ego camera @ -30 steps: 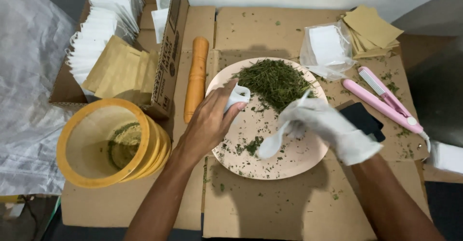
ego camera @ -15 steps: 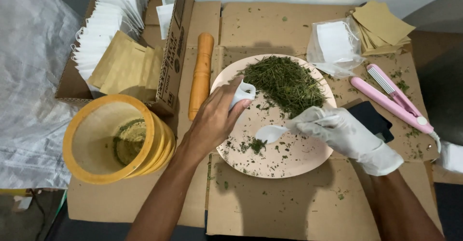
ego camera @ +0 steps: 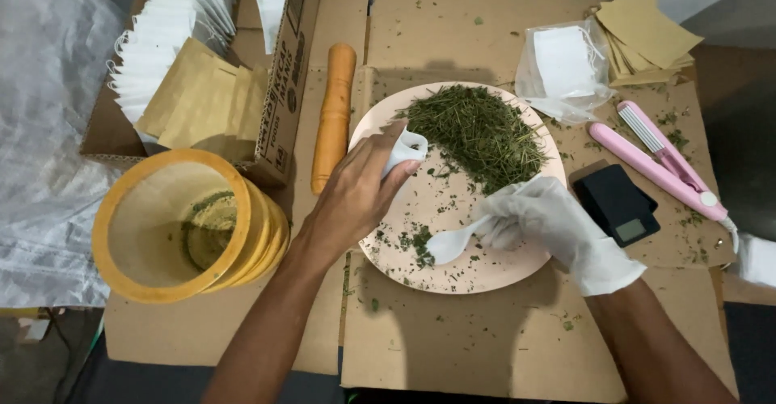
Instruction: Filling tea bags with dried leaves, weighing them on a scale, and grinding ingredients with a mortar and pestle.
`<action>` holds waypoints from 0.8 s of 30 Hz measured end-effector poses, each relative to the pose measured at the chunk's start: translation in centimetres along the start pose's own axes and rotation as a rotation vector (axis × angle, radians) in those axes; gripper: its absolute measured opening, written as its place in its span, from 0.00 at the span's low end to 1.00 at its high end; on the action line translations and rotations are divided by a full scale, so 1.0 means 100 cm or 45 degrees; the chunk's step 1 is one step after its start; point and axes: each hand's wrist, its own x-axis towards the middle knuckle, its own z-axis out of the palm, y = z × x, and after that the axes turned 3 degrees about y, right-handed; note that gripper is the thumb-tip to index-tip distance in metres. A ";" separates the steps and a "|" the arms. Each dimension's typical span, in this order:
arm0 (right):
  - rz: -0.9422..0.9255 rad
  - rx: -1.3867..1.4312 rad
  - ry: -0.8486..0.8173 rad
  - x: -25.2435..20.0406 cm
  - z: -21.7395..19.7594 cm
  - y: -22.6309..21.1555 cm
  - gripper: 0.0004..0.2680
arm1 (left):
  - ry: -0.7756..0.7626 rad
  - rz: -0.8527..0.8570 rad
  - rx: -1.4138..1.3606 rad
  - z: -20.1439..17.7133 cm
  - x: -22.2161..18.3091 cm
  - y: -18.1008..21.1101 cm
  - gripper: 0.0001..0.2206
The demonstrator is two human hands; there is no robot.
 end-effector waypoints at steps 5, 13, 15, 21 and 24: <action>0.143 0.070 0.073 -0.010 0.014 -0.015 0.09 | -0.032 -0.003 -0.008 0.000 0.001 -0.001 0.24; 0.203 0.234 0.087 -0.010 0.032 -0.017 0.09 | -0.036 0.019 -0.018 -0.003 0.005 0.006 0.23; 0.195 0.136 0.070 -0.004 0.036 -0.011 0.10 | -0.062 -0.002 -0.035 0.001 0.001 0.000 0.23; 0.101 0.358 0.044 0.001 0.043 -0.004 0.08 | -0.063 -0.046 -0.031 -0.004 0.005 0.005 0.24; 0.072 0.500 0.067 0.001 0.036 -0.010 0.09 | -0.062 -0.102 -0.018 -0.011 0.008 0.012 0.24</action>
